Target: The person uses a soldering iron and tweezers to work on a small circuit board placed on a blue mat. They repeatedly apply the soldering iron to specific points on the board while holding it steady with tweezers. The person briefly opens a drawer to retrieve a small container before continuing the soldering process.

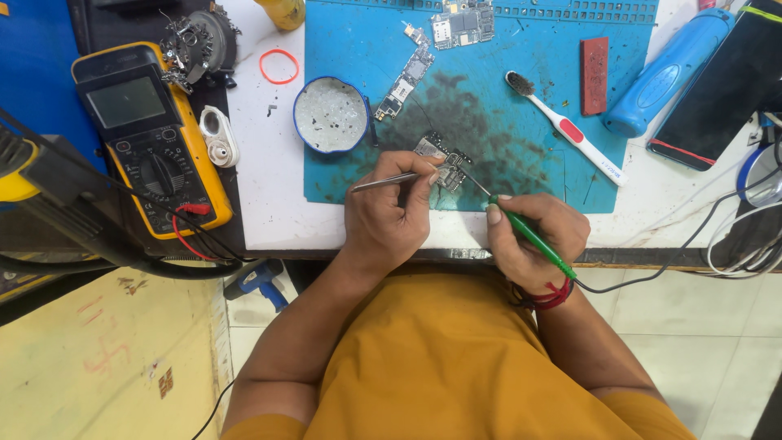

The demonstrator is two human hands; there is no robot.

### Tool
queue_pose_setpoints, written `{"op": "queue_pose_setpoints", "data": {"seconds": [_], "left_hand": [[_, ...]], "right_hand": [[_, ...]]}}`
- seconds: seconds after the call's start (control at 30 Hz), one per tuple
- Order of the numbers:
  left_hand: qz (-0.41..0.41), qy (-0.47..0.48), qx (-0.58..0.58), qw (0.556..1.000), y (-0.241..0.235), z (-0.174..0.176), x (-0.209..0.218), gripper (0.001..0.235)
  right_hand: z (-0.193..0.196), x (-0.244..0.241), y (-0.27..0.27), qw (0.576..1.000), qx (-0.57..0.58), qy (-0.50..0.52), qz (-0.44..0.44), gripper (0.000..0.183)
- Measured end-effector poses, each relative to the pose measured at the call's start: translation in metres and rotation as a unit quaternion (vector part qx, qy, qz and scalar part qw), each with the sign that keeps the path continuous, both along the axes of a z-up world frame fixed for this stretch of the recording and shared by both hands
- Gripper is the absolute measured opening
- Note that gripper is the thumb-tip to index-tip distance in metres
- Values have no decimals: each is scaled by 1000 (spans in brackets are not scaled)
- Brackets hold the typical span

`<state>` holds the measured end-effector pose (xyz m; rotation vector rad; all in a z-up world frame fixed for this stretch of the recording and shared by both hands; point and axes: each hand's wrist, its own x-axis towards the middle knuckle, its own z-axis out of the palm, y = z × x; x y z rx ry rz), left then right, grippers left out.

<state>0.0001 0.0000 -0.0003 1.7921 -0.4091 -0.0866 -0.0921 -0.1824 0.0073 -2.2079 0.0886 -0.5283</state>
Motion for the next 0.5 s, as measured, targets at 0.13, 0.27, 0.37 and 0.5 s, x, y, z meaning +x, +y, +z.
{"op": "queue_pose_setpoints", "data": {"seconds": [0.13, 0.27, 0.37, 0.5], "left_hand": [[-2, 0, -1, 1000, 0, 0, 0, 11], [-3, 2, 4, 1000, 0, 0, 0, 12], [-2, 5, -4, 1000, 0, 0, 0, 11], [1, 0, -1, 1000, 0, -1, 0, 11]], "right_hand": [[0, 0, 1, 1000, -6, -4, 2, 12], [1, 1, 1, 1000, 1, 0, -3, 12], [1, 1, 1, 1000, -11, -8, 4, 12], [-1, 0, 1, 1000, -5, 3, -4, 12]]}}
